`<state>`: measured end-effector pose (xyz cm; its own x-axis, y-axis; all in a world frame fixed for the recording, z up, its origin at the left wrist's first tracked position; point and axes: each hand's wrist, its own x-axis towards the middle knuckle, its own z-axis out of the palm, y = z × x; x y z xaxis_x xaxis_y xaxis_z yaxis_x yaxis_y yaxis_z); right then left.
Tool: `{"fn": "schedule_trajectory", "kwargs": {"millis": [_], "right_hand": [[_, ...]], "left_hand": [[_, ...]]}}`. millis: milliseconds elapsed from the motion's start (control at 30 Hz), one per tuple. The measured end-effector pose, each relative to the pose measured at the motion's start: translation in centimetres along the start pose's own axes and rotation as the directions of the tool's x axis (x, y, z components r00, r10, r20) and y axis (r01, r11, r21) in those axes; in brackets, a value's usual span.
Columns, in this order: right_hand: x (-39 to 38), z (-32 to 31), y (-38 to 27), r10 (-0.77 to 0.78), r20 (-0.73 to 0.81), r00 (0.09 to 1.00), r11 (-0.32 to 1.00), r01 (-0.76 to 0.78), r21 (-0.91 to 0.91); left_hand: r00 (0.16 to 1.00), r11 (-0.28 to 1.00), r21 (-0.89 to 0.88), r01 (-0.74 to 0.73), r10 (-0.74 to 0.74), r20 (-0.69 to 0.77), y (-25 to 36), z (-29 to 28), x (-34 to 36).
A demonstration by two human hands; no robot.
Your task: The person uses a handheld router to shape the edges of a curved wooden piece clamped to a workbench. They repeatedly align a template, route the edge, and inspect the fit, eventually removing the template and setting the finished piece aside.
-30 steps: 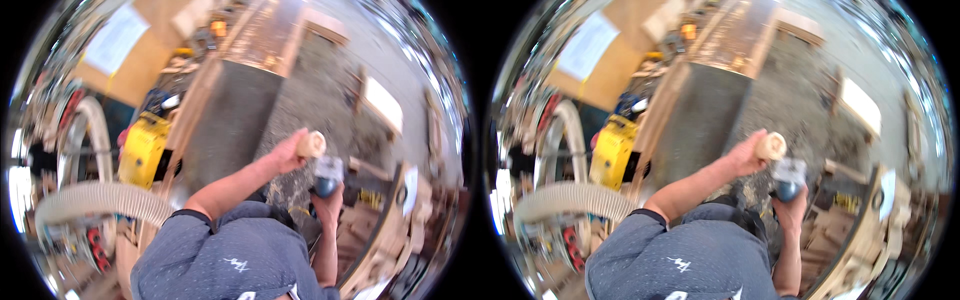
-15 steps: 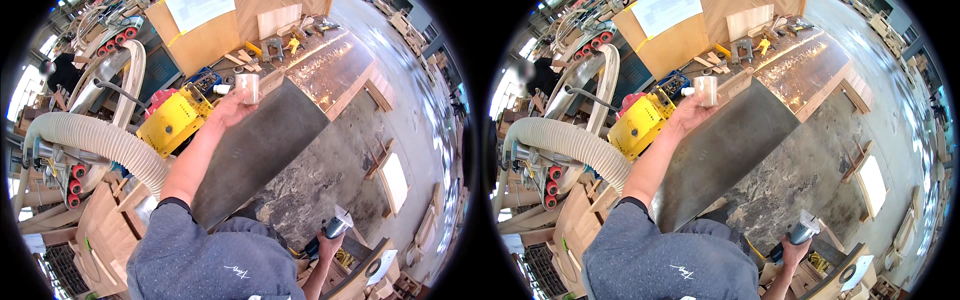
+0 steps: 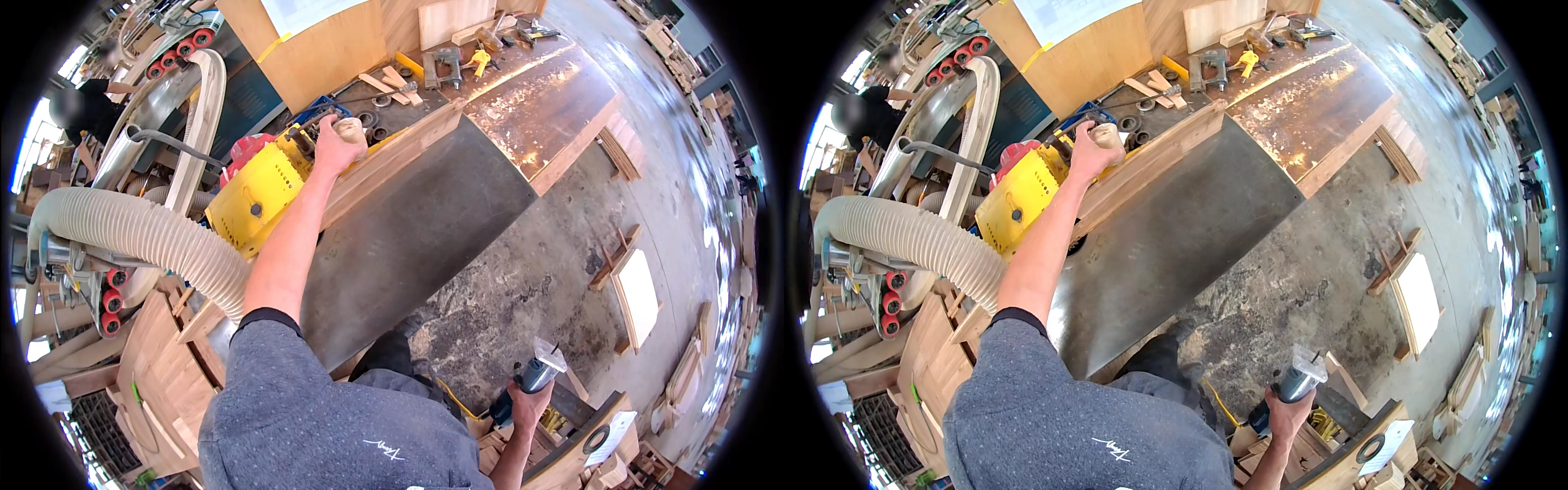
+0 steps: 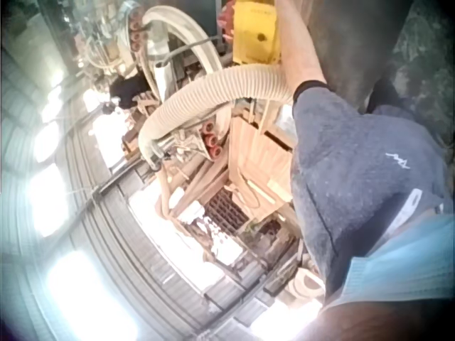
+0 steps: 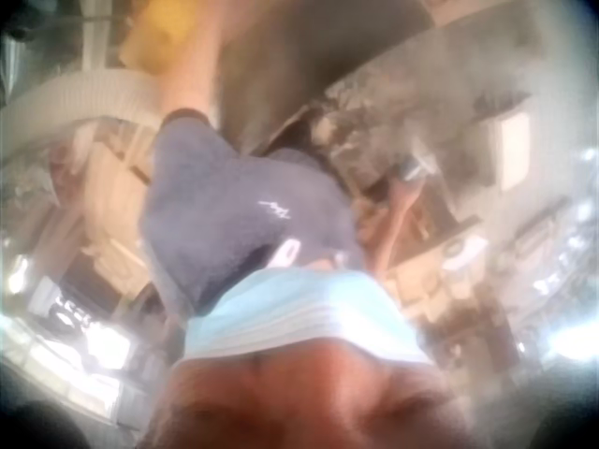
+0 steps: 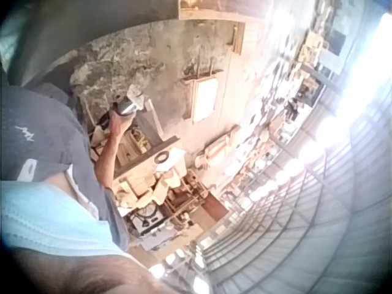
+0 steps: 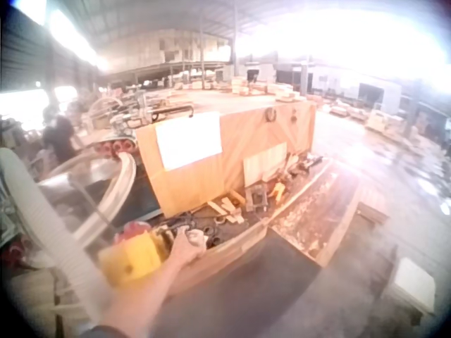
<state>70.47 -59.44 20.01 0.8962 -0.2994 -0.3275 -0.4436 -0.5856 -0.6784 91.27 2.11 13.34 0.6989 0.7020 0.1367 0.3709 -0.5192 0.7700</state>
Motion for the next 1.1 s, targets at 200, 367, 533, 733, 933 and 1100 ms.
{"fn": "schedule_trajectory", "kwargs": {"millis": [200,367,533,733,933,1100], "right_hand": [[0.2,0.0,0.5,-0.025,0.029,0.999,0.999,0.027,-0.040],[-0.1,-0.7,2.4,-0.026,0.034,0.999,0.999,0.025,0.021],[-2.0,-1.7,3.1,-0.003,0.050,0.999,1.000,0.004,-0.024],[-5.0,-3.8,7.6,-0.097,-0.034,0.995,0.994,0.099,0.038],[-9.1,-6.7,11.9,-0.124,0.038,0.992,0.989,0.127,-0.077],[-14.4,-10.0,15.6,-0.095,0.041,0.995,0.994,0.097,-0.045]], "left_hand": [[0.988,0.908,0.417,0.037,-0.097,0.124,0.8,-1.0,-0.3],[0.928,0.770,0.637,0.033,-0.260,0.267,4.1,-1.5,-0.3],[0.925,0.799,0.597,0.073,-0.278,0.259,2.1,-2.2,-0.7],[0.908,0.880,0.260,-0.398,0.418,-0.024,4.8,0.2,-15.1],[0.916,0.954,-0.166,-0.250,0.289,0.279,1.4,-5.5,-41.2],[0.847,0.993,-0.107,0.045,0.019,0.531,-1.9,-12.1,-53.7]]}}
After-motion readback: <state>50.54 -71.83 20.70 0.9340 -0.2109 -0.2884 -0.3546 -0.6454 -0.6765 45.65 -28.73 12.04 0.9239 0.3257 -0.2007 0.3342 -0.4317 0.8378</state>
